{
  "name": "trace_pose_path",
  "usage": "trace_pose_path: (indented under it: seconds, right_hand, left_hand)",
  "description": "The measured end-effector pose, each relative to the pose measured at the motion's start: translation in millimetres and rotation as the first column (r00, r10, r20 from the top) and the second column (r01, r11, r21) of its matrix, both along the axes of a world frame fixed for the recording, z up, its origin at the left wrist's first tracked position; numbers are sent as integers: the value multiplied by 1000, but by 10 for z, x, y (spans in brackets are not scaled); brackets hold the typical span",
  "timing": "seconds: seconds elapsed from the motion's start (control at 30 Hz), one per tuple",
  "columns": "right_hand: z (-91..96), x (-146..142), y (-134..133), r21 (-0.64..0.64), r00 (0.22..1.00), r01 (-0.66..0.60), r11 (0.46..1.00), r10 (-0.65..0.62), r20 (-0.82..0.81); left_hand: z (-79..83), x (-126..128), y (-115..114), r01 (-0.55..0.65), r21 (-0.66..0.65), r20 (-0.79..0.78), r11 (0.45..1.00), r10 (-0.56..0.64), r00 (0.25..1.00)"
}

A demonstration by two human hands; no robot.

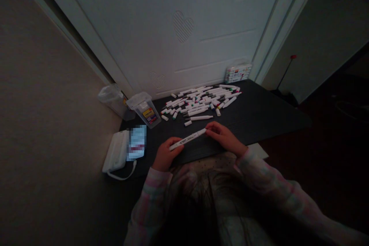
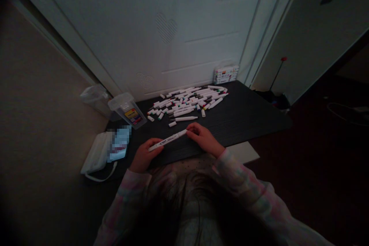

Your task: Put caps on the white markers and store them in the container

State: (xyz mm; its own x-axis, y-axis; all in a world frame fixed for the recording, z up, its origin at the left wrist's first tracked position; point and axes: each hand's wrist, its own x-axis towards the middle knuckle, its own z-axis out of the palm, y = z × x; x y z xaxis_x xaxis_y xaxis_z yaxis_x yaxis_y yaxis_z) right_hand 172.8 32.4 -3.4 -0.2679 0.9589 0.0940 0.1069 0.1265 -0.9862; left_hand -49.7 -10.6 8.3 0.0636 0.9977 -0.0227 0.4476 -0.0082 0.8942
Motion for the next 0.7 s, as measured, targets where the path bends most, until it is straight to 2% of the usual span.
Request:
trace_pose_path:
  seconds: [0.7]
  right_hand:
    - [-12,7,6,21,999,-3,1000,2,37]
  left_hand:
    - [-5,-5,5,6,1,-11,1000,-6,1000]
